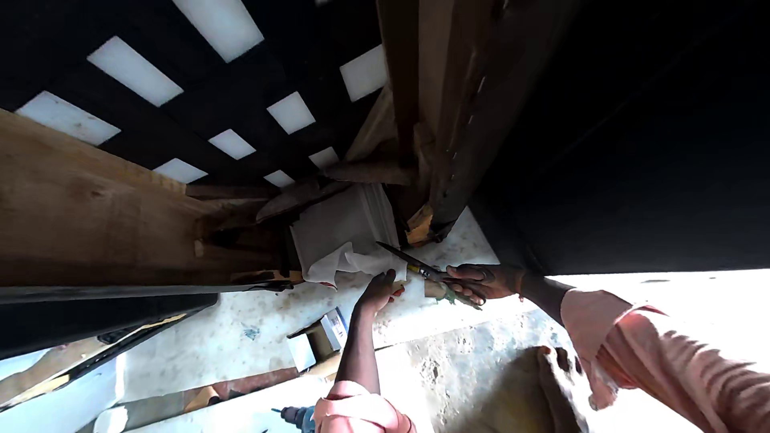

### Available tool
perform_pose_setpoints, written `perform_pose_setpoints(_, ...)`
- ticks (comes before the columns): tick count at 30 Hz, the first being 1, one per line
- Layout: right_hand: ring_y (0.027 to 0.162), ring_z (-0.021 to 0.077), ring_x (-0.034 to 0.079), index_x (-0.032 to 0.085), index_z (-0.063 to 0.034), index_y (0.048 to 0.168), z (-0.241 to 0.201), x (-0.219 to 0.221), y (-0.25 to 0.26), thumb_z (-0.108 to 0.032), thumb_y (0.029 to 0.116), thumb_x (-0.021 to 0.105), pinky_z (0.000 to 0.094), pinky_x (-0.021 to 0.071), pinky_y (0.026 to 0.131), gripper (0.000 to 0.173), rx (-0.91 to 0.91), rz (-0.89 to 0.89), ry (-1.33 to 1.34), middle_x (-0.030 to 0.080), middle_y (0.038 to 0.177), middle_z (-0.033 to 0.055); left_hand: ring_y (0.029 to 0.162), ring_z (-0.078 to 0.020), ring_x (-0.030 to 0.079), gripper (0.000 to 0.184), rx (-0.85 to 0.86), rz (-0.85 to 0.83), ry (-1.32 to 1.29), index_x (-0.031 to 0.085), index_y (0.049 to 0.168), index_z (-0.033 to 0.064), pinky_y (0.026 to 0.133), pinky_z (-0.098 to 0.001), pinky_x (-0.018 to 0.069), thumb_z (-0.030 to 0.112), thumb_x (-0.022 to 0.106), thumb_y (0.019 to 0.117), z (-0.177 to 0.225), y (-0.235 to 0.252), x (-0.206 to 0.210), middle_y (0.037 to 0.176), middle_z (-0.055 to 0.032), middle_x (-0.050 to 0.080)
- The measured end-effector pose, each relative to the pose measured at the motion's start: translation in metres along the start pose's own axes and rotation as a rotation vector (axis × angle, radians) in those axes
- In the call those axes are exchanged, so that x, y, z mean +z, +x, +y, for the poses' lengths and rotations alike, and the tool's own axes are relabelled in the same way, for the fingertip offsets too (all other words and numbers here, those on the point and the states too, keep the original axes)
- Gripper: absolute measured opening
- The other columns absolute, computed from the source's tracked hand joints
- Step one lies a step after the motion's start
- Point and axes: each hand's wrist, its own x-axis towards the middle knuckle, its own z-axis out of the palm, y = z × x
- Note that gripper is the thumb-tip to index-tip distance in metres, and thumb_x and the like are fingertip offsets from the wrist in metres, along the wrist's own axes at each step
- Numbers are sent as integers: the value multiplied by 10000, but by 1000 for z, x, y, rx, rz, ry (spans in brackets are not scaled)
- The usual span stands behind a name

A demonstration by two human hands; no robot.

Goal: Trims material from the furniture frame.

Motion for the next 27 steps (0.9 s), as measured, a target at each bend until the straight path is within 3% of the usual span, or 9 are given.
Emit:
perform_pose_setpoints(2, 501, 32, 497, 488, -152, 862, -55, 71, -21, -197, 1073, 472, 152, 457, 490, 216, 139, 342, -123, 484, 648, -37, 958, -173, 676, 535, -9, -42, -19, 507, 1384, -13, 846, -347, 551, 402, 274, 1140, 2, 0, -4, 1105, -125, 695)
perform_pose_setpoints(5, 468, 6, 454, 452, -123, 868, -85, 108, -34, 65, 965, 487, 117, 422, 459, 215, 137, 428, -261, 442, 633, -44, 911, -148, 685, 501, -14, -71, -73, 511, 1358, -4, 806, -318, 563, 380, 270, 1144, 6, 1, -3, 1052, -97, 697)
perform_pose_setpoints(9, 535, 20, 507, 499, -111, 943, -82, 103, -40, -26, 1044, 429, 137, 453, 519, 149, 36, 326, -192, 484, 683, -39, 894, -151, 679, 501, -26, -98, -46, 494, 1380, -5, 792, -319, 565, 377, 271, 1144, 10, -2, -6, 1052, -97, 687)
perform_pose_setpoints(15, 486, 41, 480, 522, -160, 902, -77, 97, -32, -331, 1115, 399, 169, 466, 502, 299, 140, 454, -171, 442, 633, -58, 994, -169, 675, 513, -58, -45, 217, 522, 1373, -5, 869, -355, 549, 414, 359, 1126, 18, -5, -20, 1179, -120, 689)
perform_pose_setpoints(18, 542, 7, 536, 536, -219, 939, -18, 15, -12, -590, 1052, 378, 156, 493, 514, 419, 31, 30, -57, 506, 690, -87, 1019, -244, 671, 550, -19, -26, 391, 578, 1306, -34, 913, -429, 544, 446, 395, 1111, 16, -2, -33, 1179, -183, 679)
perform_pose_setpoints(20, 572, 4, 535, 536, -213, 925, -12, 12, -13, -510, 1043, 389, 141, 490, 553, 353, 67, 56, -47, 514, 719, -76, 981, -253, 662, 562, -11, -36, 469, 596, 1253, -44, 898, -437, 539, 460, 395, 1108, 18, -2, -34, 1144, -195, 667)
perform_pose_setpoints(22, 549, 43, 519, 515, -144, 938, -39, 58, -27, -244, 1112, 374, 150, 483, 549, 246, 175, 397, -132, 502, 708, -19, 958, -245, 657, 553, -28, -47, 467, 592, 1238, -41, 879, -421, 541, 462, 406, 1105, 17, -2, -32, 1119, -188, 661)
perform_pose_setpoints(24, 541, 37, 519, 484, -103, 963, -59, 77, -35, -55, 1082, 373, 140, 467, 518, 169, 190, 410, -225, 490, 705, -9, 976, -228, 659, 541, -48, -62, 398, 568, 1295, -29, 881, -402, 544, 456, 422, 1103, 16, -1, -31, 1142, -175, 667)
perform_pose_setpoints(27, 539, 25, 499, 537, -137, 895, -30, 39, -24, -189, 1089, 471, 157, 468, 506, 212, 151, 287, -185, 486, 698, -46, 1000, -209, 673, 528, -50, -90, 326, 533, 1349, -24, 884, -386, 556, 433, 439, 1103, 19, 0, -31, 1173, -160, 677)
